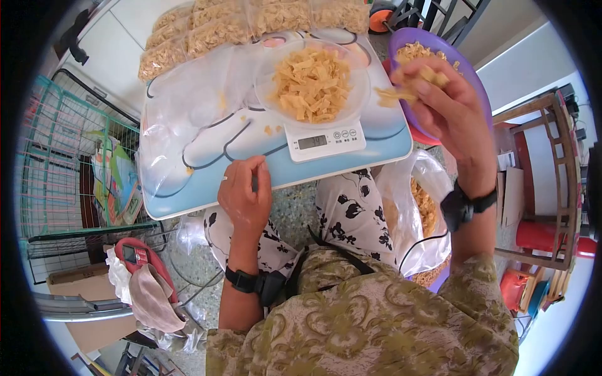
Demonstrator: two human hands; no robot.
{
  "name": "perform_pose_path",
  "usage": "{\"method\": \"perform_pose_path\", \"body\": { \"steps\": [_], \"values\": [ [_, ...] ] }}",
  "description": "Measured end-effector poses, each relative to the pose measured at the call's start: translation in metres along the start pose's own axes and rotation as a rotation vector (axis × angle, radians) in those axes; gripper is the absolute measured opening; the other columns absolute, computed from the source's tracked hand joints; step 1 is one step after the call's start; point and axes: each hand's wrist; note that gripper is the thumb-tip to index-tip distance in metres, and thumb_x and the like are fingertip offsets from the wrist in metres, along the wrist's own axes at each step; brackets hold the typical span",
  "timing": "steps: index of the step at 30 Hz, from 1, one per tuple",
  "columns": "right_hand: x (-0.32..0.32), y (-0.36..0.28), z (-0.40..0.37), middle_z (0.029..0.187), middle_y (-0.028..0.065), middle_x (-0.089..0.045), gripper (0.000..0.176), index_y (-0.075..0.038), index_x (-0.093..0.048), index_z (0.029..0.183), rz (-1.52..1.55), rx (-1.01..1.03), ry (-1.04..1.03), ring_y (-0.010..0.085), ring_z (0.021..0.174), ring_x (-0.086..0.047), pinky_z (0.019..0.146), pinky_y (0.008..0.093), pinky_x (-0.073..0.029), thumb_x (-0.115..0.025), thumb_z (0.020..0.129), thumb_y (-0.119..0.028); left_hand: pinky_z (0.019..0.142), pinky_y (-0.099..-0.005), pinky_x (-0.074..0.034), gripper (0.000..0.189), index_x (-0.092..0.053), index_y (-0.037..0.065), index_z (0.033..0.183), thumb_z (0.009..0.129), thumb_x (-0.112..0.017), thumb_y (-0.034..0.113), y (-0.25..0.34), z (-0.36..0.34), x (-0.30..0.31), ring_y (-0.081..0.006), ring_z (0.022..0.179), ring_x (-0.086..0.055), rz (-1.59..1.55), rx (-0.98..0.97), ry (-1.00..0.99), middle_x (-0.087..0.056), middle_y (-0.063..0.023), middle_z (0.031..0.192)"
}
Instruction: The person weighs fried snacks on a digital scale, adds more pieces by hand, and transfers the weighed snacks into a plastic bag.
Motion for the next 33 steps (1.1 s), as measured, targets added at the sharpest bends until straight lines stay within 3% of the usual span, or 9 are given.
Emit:
{"method": "perform_pose_path", "body": {
  "steps": [3,6,12,15,16,18,22,24,33],
  "values": [
    [-0.005,0.009,0.036,0.092,0.0046,-0.064,0.025,-0.004,-0.060,0.118,-0.223,0.044,-0.239,0.0027,0.054,-0.045,0.046,0.0172,-0.034,-0.061,0.095,-0.014,0.057,-0.0305,-0.044,0.005,-0.066,0.005,0.092,0.087,-0.066,0.006,0.000,0.000,0.000,-0.0186,0.062,-0.055,-0.012,0.024,-0.014,-0.059,-0.0065,0.075],
    [-0.020,0.007,0.052,0.097,0.0066,-0.063,0.035,-0.008,-0.059,0.122,-0.477,-0.051,-0.296,0.0041,0.057,-0.050,0.048,0.0179,-0.038,-0.067,0.090,-0.020,0.056,-0.0303,-0.044,0.004,-0.066,0.005,0.091,0.087,-0.066,0.006,0.000,0.000,0.001,-0.0183,0.061,-0.054,-0.020,0.036,-0.016,-0.058,-0.0058,0.074],
    [-0.026,0.022,0.058,0.110,0.0128,-0.063,0.050,-0.011,-0.057,0.126,-0.885,0.222,-0.147,0.0152,0.065,-0.059,0.063,0.0283,-0.050,-0.073,0.082,-0.027,0.055,-0.0289,-0.042,0.006,-0.067,0.005,0.091,0.085,-0.067,0.003,0.002,0.001,0.002,-0.0171,0.060,-0.053,-0.020,0.013,-0.010,-0.057,-0.0052,0.071],
    [-0.014,0.026,0.060,0.117,0.0049,-0.060,0.049,-0.012,-0.053,0.132,-1.002,0.223,-0.138,0.0058,0.067,-0.057,0.056,0.0215,-0.043,-0.071,0.087,-0.020,0.055,-0.0284,-0.043,0.007,-0.066,0.005,0.091,0.085,-0.067,0.002,0.001,0.001,0.000,-0.0165,0.059,-0.053,-0.040,-0.001,0.017,-0.057,-0.0055,0.072],
    [-0.012,0.026,0.060,0.117,0.0049,-0.060,0.049,-0.012,-0.053,0.132,-1.002,0.223,-0.138,0.0058,0.067,-0.057,0.056,0.0215,-0.043,-0.071,0.087,-0.020,0.054,-0.0284,-0.043,0.006,-0.066,0.005,0.091,0.086,-0.066,0.002,0.000,0.001,0.000,-0.0163,0.059,-0.054,-0.039,-0.004,0.016,-0.057,-0.0056,0.072],
    [-0.010,0.025,0.059,0.111,0.0089,-0.065,0.045,-0.010,-0.058,0.125,-1.028,0.286,-0.131,0.0158,0.070,-0.059,0.066,0.0313,-0.050,-0.071,0.085,-0.026,0.054,-0.0283,-0.043,0.006,-0.066,0.004,0.091,0.086,-0.066,0.002,0.000,0.001,0.000,-0.0161,0.059,-0.054,-0.038,-0.008,0.015,-0.057,-0.0057,0.072],
    [-0.014,0.023,0.055,0.102,0.0066,-0.067,0.033,-0.008,-0.062,0.119,-0.796,0.202,-0.102,0.0137,0.067,-0.057,0.063,0.0288,-0.049,-0.066,0.090,-0.022,0.054,-0.0286,-0.043,0.006,-0.066,0.004,0.091,0.086,-0.066,0.002,0.001,0.001,0.000,-0.0162,0.058,-0.053,-0.023,-0.007,0.014,-0.058,-0.0058,0.072],
    [-0.015,0.023,0.053,0.088,0.0034,-0.066,0.023,-0.005,-0.064,0.113,-0.818,0.319,-0.017,0.0103,0.065,-0.056,0.059,0.0251,-0.047,-0.061,0.094,-0.018,0.054,-0.0289,-0.043,0.006,-0.066,0.004,0.091,0.086,-0.066,0.002,0.001,0.001,0.000,-0.0164,0.058,-0.053,-0.022,-0.010,0.015,-0.057,-0.0058,0.072],
    [0.002,0.071,-0.010,0.072,0.0003,-0.059,0.011,-0.003,-0.065,0.092,-0.609,0.250,0.291,0.0051,0.065,-0.051,0.056,0.0252,-0.042,-0.061,0.093,-0.014,0.055,-0.0302,-0.041,0.007,-0.066,0.004,0.091,0.085,-0.066,0.001,0.000,0.001,-0.001,-0.0182,0.059,-0.052,-0.046,0.001,0.013,-0.056,-0.0059,0.071]
  ]
}}
Point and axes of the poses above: each hand's wrist, its own z-axis towards the middle knuckle, its own x-axis out of the back of the hand, y = z × x
